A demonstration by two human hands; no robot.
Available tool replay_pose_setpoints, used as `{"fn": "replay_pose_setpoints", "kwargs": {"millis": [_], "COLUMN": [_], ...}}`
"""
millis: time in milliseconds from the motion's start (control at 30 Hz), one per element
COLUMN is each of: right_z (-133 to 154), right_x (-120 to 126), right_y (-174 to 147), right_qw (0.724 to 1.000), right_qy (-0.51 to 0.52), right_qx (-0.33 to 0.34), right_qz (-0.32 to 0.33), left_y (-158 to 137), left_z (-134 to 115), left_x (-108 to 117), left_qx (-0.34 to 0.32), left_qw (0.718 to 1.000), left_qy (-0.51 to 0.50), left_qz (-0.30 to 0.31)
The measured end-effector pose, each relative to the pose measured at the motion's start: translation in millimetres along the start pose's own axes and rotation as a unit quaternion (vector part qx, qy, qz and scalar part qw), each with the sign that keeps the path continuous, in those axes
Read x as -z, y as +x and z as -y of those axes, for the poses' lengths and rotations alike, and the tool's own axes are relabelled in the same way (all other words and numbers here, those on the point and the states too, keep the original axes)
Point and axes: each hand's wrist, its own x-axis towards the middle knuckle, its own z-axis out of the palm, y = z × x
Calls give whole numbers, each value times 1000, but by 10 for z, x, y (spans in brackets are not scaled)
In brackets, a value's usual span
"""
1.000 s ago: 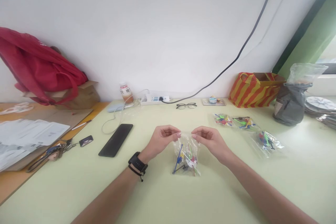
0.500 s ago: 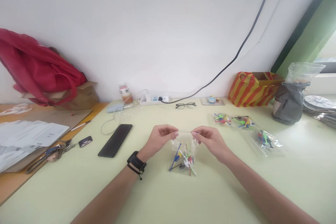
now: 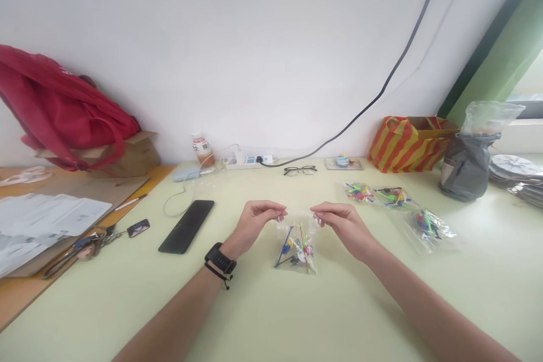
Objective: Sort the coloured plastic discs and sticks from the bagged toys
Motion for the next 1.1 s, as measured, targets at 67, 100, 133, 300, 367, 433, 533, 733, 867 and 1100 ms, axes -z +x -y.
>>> {"fn": "replay_pose_setpoints", "kwargs": {"millis": [67, 100, 133, 300, 367, 433, 533, 733, 867, 1100], "right_z": [0, 5, 13, 39, 35, 32, 41, 83, 98, 77], "right_x": [1, -2, -7, -43, -52, -57, -64, -59, -47, -37], "right_y": [-3, -6, -11, -29, -29, -26, -23, -26, -29, -19], "right_qw": [1000, 1000, 1000, 999, 998, 998, 998, 998, 999, 1000], "right_qy": [-2, -6, -10, -47, -51, -49, -57, -48, -49, -28], "right_qx": [4, 7, 10, 14, 10, 3, -12, -20, -5, 6], "right_qz": [-7, -11, -13, -16, -29, -40, -37, -30, -11, -10], "left_y": [-5, -8, -11, -8, 2, 14, 29, 35, 25, 30], "left_z": [-7, -8, -7, -7, -11, -11, -1, -25, -66, -81], "left_x": [-3, -4, -6, -15, -13, -4, 26, 67, 58, 57], "left_qx": [-6, -8, -7, -7, -14, -19, -29, -39, -31, -44], "left_qw": [1000, 1000, 1000, 998, 997, 996, 992, 991, 994, 993], "left_qy": [8, 13, 20, 65, 75, 92, 124, 129, 100, 99], "left_qz": [8, 12, 13, -4, -3, -3, -1, 17, 34, 34]}}
